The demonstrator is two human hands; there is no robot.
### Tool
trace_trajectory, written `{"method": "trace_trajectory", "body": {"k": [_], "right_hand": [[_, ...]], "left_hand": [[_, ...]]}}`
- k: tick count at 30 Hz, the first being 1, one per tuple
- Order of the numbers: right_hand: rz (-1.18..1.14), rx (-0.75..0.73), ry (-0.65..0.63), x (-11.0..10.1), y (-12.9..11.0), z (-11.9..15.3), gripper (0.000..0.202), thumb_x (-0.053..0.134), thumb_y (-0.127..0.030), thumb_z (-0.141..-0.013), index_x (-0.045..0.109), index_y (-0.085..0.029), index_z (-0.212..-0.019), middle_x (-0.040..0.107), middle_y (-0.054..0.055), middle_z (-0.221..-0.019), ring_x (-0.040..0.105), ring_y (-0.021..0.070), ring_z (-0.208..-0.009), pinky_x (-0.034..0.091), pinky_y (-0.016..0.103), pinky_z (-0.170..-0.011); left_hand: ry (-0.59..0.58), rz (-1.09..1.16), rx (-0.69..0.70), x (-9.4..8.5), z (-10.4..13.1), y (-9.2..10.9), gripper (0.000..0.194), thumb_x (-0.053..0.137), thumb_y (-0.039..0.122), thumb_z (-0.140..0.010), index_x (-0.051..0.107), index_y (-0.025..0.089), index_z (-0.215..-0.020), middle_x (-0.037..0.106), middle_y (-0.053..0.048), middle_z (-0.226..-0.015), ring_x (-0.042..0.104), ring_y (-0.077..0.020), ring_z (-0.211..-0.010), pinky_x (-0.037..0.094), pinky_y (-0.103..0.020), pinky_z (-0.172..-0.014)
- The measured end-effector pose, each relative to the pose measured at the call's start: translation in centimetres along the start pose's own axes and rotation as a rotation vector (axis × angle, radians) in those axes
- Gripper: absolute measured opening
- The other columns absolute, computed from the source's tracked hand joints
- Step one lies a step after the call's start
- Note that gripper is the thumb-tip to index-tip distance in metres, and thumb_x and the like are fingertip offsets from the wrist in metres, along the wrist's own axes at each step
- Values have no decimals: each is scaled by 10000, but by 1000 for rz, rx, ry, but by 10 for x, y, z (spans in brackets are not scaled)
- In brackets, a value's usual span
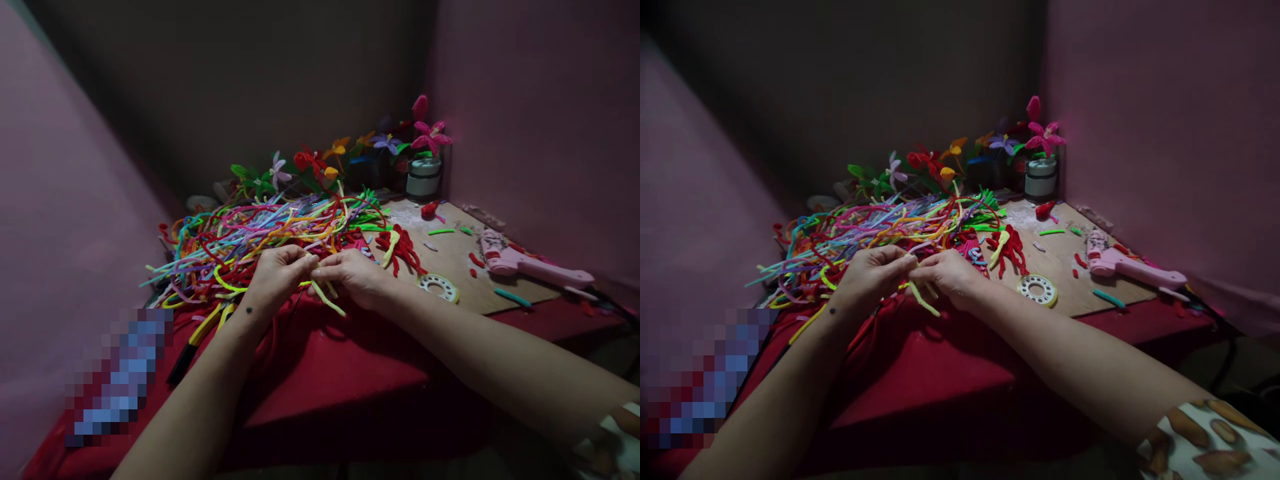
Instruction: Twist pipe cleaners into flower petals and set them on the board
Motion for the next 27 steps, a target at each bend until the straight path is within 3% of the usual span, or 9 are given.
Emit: {"method": "trace_trajectory", "body": {"k": [5,8,11,14,17,24,27], "right_hand": [[-197,-34,177,-13,-7,-5,53,630,-175,-645,613,-126,-654,612,21,-537,571,115,-504,460,249,-541],[-312,-147,272,-19,-13,-6,67,652,-171,-627,615,-123,-657,605,8,-554,561,107,-523,457,245,-556],[-380,-169,261,-18,-11,-7,70,652,-179,-618,615,-129,-651,583,-10,-537,510,95,-481,405,230,-481],[-442,-204,237,-16,-8,-10,50,650,-156,-604,613,-123,-598,575,-19,-530,475,69,-468,366,204,-466],[-501,-218,220,-15,-5,-11,44,665,-129,-579,625,-117,-592,602,-11,-576,517,68,-544,398,199,-555],[-488,-168,189,-11,1,-13,75,679,-157,-596,648,-111,-647,622,3,-617,533,73,-572,410,219,-620],[-490,-164,194,-11,1,-13,44,672,-127,-610,643,-113,-640,616,-4,-599,519,67,-543,410,211,-600]], "left_hand": [[27,139,-25,-4,-3,-7,292,599,421,-710,575,136,-771,517,42,-528,383,-43,-347,274,-172,-336],[-121,298,-158,9,-2,-20,338,614,452,-699,588,137,-818,576,1,-611,427,-45,-381,286,-168,-356],[-246,369,-154,26,2,-21,307,585,443,-723,585,143,-790,556,0,-551,423,-58,-388,284,-176,-374],[-164,209,-44,33,4,-13,261,526,394,-760,539,151,-666,461,39,-455,350,-55,-358,249,-182,-374],[-69,8,55,33,4,-6,235,488,313,-764,477,161,-584,409,57,-447,323,-54,-378,246,-184,-398],[-148,-123,35,28,3,-8,242,425,295,-780,464,170,-577,379,60,-443,284,-63,-381,225,-192,-397],[-130,-198,90,28,2,-9,243,415,280,-788,456,174,-573,401,44,-473,321,-76,-417,255,-195,-421]]}}
Point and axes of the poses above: each hand's wrist, its own z-axis away from the middle knuckle, its own x-axis out of the palm, y = z × x, the point moved 5 cm from there along -z, towards the middle knuckle
